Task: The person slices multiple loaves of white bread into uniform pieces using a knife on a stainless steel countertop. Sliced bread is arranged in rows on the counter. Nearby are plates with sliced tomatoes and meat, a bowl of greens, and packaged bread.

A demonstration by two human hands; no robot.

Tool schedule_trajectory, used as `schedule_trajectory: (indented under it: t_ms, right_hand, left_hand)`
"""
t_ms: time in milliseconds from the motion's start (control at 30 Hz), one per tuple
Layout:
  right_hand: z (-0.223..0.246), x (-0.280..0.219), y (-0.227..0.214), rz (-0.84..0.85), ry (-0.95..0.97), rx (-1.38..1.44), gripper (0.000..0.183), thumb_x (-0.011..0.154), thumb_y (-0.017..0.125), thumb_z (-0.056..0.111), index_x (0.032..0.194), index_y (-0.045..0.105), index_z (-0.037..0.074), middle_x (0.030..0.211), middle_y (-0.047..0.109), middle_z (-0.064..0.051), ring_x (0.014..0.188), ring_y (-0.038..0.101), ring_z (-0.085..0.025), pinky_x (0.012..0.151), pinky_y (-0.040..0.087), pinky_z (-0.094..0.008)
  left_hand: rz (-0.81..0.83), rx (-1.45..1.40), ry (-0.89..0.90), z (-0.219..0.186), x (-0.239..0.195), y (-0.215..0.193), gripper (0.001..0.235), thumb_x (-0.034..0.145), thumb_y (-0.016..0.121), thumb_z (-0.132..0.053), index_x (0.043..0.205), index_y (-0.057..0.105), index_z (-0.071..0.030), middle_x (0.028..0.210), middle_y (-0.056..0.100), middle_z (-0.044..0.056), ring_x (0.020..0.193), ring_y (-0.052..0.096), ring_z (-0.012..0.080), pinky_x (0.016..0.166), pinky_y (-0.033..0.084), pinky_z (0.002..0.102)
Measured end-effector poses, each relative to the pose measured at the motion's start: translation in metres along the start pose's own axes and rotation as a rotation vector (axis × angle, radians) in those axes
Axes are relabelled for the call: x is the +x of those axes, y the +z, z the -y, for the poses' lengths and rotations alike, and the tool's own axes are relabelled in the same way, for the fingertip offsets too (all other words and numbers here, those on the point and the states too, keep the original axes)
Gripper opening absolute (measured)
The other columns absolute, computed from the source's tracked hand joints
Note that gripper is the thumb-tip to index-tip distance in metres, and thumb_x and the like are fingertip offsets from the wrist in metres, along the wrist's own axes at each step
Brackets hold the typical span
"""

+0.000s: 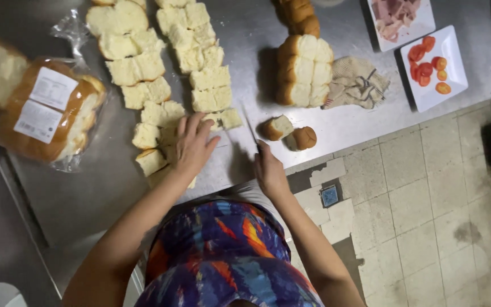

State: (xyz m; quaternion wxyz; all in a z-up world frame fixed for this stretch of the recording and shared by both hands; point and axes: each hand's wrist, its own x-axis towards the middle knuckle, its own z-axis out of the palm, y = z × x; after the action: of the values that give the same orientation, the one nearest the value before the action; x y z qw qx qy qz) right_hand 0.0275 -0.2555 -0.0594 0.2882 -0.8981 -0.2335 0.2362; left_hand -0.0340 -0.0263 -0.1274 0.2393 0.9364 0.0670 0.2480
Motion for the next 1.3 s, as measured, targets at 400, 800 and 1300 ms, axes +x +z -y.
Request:
schedule_trajectory:
  t_ms: [400, 800, 1300]
  right_hand:
    - [-0.053, -0.052, -0.078, -0.105, 0.001, -0.138, 0.05, 0.098, 0.047, 0.01, 0.148, 0.04, 0.01, 0.079, 0.074, -0.015, 0.078, 0.073, -0.043, 0.072, 0.057, -0.055]
    - [-0.096, -0.037, -0.081, 0.07, -0.277, -0.27, 0.045, 0.1, 0.043, 0.01, 0.145, 0.043, 0.014, 0.092, 0.074, -0.024, 0.076, 0.074, -0.043, 0.064, 0.059, -0.053]
    - [-0.138, -0.045, -0.064, 0.278, -0.254, -0.334, 0.05, 0.098, 0.042, 0.008, 0.148, 0.039, 0.01, 0.096, 0.072, -0.032, 0.08, 0.074, -0.048, 0.067, 0.057, -0.055]
  left_hand:
    - [0.177, -0.052, 0.005, -0.116, 0.031, 0.129, 0.054, 0.071, 0.087, -0.025, 0.118, 0.06, -0.016, 0.128, 0.054, 0.011, 0.109, 0.058, 0.0372, 0.076, 0.059, 0.046]
    - [0.241, -0.073, -0.116, -0.118, 0.0, 0.132, 0.034, 0.076, 0.076, -0.009, 0.106, 0.061, -0.016, 0.109, 0.059, 0.002, 0.106, 0.063, 0.0288, 0.081, 0.06, 0.037]
    - [0.257, -0.108, -0.099, -0.117, -0.012, 0.126, 0.034, 0.079, 0.082, -0.011, 0.106, 0.062, -0.014, 0.106, 0.06, 0.006, 0.1, 0.066, 0.0318, 0.08, 0.061, 0.039]
